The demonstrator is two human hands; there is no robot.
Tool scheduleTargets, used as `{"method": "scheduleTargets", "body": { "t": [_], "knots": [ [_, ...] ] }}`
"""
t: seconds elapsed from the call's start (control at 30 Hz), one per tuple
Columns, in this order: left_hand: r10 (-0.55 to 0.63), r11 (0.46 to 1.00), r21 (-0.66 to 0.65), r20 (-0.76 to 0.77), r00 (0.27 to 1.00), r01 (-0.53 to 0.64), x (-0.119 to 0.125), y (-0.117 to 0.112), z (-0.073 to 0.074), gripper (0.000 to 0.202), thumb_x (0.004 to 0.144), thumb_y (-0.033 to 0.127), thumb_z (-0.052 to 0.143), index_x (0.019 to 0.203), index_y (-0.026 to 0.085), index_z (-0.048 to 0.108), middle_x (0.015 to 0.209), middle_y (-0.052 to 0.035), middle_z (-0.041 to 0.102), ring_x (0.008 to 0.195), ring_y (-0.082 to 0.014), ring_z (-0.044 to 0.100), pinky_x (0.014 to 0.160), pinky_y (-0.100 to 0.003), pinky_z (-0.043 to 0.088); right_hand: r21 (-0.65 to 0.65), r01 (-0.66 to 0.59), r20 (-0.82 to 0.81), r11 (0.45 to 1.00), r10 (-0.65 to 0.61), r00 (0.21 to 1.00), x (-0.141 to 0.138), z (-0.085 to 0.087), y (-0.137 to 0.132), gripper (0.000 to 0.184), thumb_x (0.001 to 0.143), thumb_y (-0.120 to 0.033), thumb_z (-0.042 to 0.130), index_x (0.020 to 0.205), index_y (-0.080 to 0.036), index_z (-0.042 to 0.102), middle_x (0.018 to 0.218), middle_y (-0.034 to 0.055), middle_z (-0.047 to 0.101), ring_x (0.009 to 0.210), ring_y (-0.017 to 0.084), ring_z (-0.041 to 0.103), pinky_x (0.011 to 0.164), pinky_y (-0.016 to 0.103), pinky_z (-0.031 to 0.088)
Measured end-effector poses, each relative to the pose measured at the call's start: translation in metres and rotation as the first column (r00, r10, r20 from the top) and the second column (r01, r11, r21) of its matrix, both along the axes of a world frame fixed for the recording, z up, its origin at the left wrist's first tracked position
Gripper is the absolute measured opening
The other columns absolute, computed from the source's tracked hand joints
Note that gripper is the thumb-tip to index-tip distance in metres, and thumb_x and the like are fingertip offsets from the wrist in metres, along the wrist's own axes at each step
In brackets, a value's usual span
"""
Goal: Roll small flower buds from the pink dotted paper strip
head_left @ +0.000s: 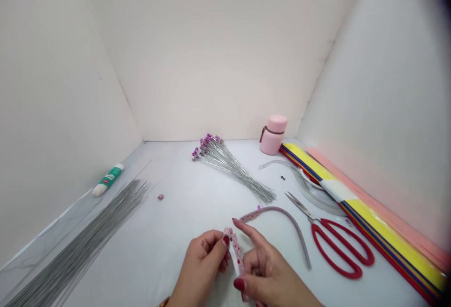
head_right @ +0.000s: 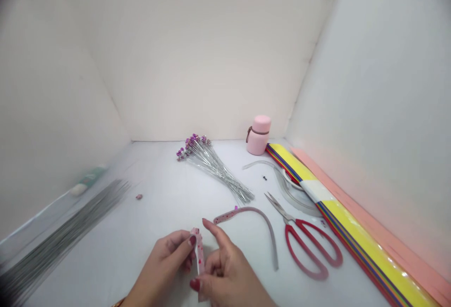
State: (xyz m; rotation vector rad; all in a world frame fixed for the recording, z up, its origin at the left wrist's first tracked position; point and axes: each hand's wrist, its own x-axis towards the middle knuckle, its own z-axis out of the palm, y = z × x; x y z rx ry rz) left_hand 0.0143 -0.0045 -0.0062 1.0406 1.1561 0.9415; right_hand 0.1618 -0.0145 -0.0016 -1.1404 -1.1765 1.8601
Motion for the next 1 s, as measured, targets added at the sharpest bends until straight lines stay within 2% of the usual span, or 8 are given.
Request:
{"method": "scheduleTargets", "body": {
  "t": [0.07,0.17,0.27,0.33,0.43,0.57,0.73,1.0],
  "knots": [
    [-0.020,1.000,-0.004,0.002,1.000,0.020,0.000,-0.001,-0.001,0.028,0.077,0.034,0.054,0.061,0.011,0.059,0.048,0.0021,0.049,0.047,-0.0092,0.043,0.047,-0.019,0.034,-0.001,-0.026,-0.003,1.000,0.026,1.000,0.000,-0.001,-0.001,0.092,0.058,-0.019,0.069,0.133,-0.019,0.015,0.050,-0.0096,0.053,0.035,0.004,0.041,0.034,0.013,0.031],
    [-0.047,0.999,-0.022,0.010,0.999,0.048,0.002,-0.002,-0.002,0.025,0.076,0.033,0.054,0.065,0.011,0.059,0.051,0.0013,0.051,0.047,-0.0096,0.043,0.048,-0.020,0.035,-0.013,-0.037,0.009,0.999,0.037,0.999,-0.001,-0.003,-0.002,0.092,0.058,-0.022,0.070,0.134,-0.018,0.017,0.049,-0.0100,0.051,0.033,0.004,0.040,0.033,0.013,0.030],
    [-0.064,0.998,-0.016,0.000,0.998,0.064,0.004,-0.003,-0.001,0.027,0.076,0.035,0.052,0.064,0.011,0.057,0.052,0.0006,0.051,0.048,-0.0104,0.044,0.049,-0.021,0.035,-0.007,0.014,-0.008,1.000,-0.014,1.000,-0.001,-0.002,0.000,0.087,0.061,-0.027,0.070,0.131,-0.015,0.020,0.048,-0.0096,0.052,0.031,0.004,0.040,0.032,0.014,0.030],
    [-0.089,0.996,0.007,-0.031,0.996,0.090,0.005,-0.004,0.000,0.029,0.077,0.037,0.051,0.063,0.012,0.056,0.052,0.0003,0.051,0.049,-0.0110,0.044,0.050,-0.021,0.036,0.003,0.085,-0.039,0.996,-0.085,0.996,-0.001,-0.001,0.002,0.075,0.062,-0.030,0.070,0.125,-0.014,0.031,0.047,-0.0091,0.052,0.032,0.004,0.041,0.032,0.014,0.030],
    [-0.120,0.988,0.081,-0.132,0.984,0.131,0.006,-0.006,-0.001,0.030,0.077,0.037,0.050,0.063,0.011,0.057,0.050,0.0015,0.047,0.048,-0.0107,0.041,0.048,-0.021,0.033,-0.003,0.168,-0.078,0.986,-0.168,0.983,0.001,-0.001,0.005,0.049,0.064,-0.034,0.069,0.103,-0.012,0.049,0.044,-0.0095,0.049,0.032,0.003,0.040,0.034,0.014,0.028],
    [-0.092,0.967,0.211,-0.245,0.965,0.146,0.007,-0.009,-0.004,0.031,0.077,0.035,0.048,0.059,0.013,0.058,0.050,0.0023,0.045,0.048,-0.0103,0.039,0.046,-0.019,0.031,-0.019,0.171,-0.065,0.985,-0.172,0.983,0.003,-0.004,0.007,0.036,0.065,-0.038,0.069,0.083,-0.010,0.055,0.041,-0.0079,0.049,0.031,0.002,0.039,0.033,0.013,0.024],
    [0.001,0.952,0.293,-0.287,0.958,0.086,0.005,-0.011,-0.004,0.029,0.079,0.034,0.047,0.064,0.013,0.061,0.052,0.0009,0.050,0.049,-0.0109,0.043,0.047,-0.019,0.036,-0.038,0.154,-0.143,0.987,-0.158,0.977,0.002,-0.005,0.007,0.042,0.063,-0.038,0.071,0.091,-0.012,0.052,0.040,-0.0086,0.051,0.029,0.002,0.040,0.031,0.012,0.027],
    [0.040,0.938,0.341,-0.281,0.959,0.061,0.003,-0.009,-0.007,0.027,0.080,0.033,0.046,0.072,0.014,0.064,0.053,-0.0021,0.061,0.053,-0.0141,0.054,0.051,-0.020,0.043,-0.040,-0.022,-0.172,0.999,0.015,0.985,0.001,-0.011,0.006,0.047,0.069,-0.038,0.066,0.102,-0.012,0.043,0.045,-0.0038,0.058,0.030,0.004,0.045,0.028,0.010,0.030]
  ]
}}
